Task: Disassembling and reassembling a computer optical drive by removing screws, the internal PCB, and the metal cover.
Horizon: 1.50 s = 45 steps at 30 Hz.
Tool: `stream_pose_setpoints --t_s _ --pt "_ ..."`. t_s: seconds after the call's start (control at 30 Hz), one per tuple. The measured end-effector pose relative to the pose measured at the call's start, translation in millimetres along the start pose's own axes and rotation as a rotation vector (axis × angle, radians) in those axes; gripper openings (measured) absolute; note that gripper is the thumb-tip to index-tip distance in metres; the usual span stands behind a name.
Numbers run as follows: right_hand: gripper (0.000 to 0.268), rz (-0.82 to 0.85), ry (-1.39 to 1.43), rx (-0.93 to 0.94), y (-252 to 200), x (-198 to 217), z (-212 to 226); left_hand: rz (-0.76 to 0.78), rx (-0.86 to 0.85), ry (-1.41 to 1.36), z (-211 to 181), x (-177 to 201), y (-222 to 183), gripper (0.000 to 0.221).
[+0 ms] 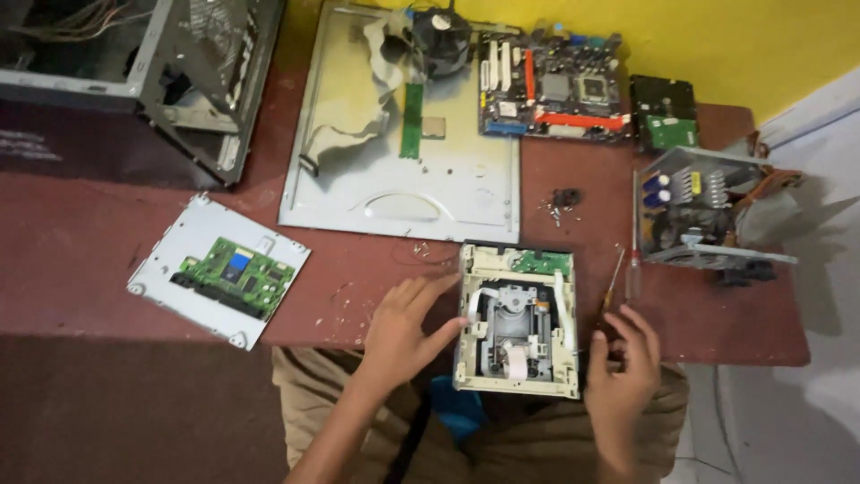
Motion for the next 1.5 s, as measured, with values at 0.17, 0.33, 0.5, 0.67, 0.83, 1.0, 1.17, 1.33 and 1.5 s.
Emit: stream_pose_setpoints --t_s 0.17,0.33,0.5,0.67,0.83,1.0,1.17,1.33,1.5 --pt "0.023 -0.006 0.188 0.01 -16.6 9.5 -0.9 -0.005 -0.055 0.028 2.6 0.5 -4.0 0.053" --pt "0.021 -0.012 0.007 0.003 -114.2 -2.7 -44.0 -0.185 -0.102 -0.176 -16.9 9.8 -15.9 0.037" --pt "0.025 0.344 0.043 -0.151 -133.6 -11.0 -37.4 -0.297 -0.066 -0.026 -20.3 25.7 -48.9 0.024" --pt "0.014 0.239 0.188 -0.125 -127.2 -20.5 -41.7 -0.33 0.074 0.18 -10.2 71.2 -59.0 0.03" --pt "0.019 0.33 0.272 -0.138 -123.7 -19.8 -42.1 -0.387 0.14 0.192 -25.8 73.9 -46.0 0.036" --pt "0.017 0.308 0.255 -0.162 -119.0 -20.9 -40.9 0.094 -0.059 0.076 -60.0 -3.0 -23.6 0.03" --pt "0.019 0.344 0.26 -0.141 -119.1 -29.3 -48.3 0.323 -0.202 0.307 -58.3 -42.1 6.8 0.038" --pt "0.012 0.311 0.337 -0.183 -114.7 -36.6 -54.8 0.5 -0.141 0.392 -56.3 -46.4 16.7 0.013" --pt "0.01 0.286 0.356 -0.131 -117.3 -39.7 -62.3 0.436 -0.221 0.419 -43.4 -49.1 14.5 0.032"
Point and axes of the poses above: each hand's wrist, its own y-axis towards the middle knuckle, its own x-axis out of the back of the hand, z = x × y, the point moved 1 cm from there along y, towards the middle knuckle, and after that the axes turned 14 degrees about -y, right-handed, at the moved point
